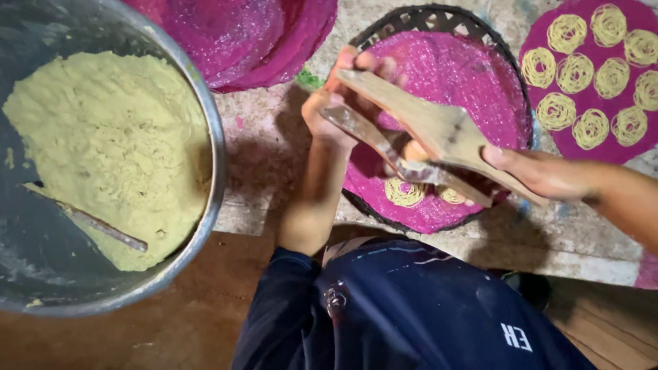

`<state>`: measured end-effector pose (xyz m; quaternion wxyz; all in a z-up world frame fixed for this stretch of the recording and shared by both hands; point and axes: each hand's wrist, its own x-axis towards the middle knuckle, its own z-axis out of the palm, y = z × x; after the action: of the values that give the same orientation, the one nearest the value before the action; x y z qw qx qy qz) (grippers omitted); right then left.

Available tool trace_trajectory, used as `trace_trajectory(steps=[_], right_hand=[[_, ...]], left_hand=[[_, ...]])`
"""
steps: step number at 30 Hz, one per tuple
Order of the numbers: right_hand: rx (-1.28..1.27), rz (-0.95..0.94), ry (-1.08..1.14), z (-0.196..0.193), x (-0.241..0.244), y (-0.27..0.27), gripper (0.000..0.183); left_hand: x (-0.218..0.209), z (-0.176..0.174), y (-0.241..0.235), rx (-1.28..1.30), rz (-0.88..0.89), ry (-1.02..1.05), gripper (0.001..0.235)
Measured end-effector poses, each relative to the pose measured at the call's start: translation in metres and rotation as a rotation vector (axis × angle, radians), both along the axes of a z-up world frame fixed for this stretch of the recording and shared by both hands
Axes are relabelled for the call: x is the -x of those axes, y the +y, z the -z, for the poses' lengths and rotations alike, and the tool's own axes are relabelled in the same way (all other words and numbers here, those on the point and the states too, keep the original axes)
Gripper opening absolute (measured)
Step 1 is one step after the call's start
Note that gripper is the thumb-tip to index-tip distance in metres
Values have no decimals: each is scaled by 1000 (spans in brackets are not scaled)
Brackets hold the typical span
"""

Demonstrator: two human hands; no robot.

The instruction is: The person uses a wooden dough press to extrude yellow dough into spiral shapes on pink circular mats. They repeatedly scoop dough from a metal bowl, press it through the tool, and arrange the resulting noodles on the mats.

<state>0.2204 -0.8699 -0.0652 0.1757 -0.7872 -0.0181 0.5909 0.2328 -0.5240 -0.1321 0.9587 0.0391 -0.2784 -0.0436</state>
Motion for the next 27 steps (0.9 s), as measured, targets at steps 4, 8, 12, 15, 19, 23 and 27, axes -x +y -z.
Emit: trace_trajectory(steps=[4, 8, 12, 15, 19, 23, 27], right_hand=[[-139, 13, -78, 1, 2, 46, 96], [-304, 41, -105, -3, 8, 72, 95], [-226, 9, -150, -22, -3, 73, 89], [-308, -22, -300, -28, -6, 79, 83], [-349, 17, -218, -28, 6, 90, 82], [-222, 115, -58, -41, 8, 81, 83], [-247, 44, -273, -51, -4, 77, 80]], left_hand=[[-7, 23, 14, 165, -8, 16, 28], [-8, 37, 17, 173, -10, 6, 29], [-17, 36, 4, 224, -64, 18, 22], [-25, 26, 10, 230, -48, -16, 27], [-19, 12, 37, 141, -50, -14, 24], [-4, 10, 18, 151, -97, 83, 24], [-23, 7, -1, 162, -131, 29, 25]])
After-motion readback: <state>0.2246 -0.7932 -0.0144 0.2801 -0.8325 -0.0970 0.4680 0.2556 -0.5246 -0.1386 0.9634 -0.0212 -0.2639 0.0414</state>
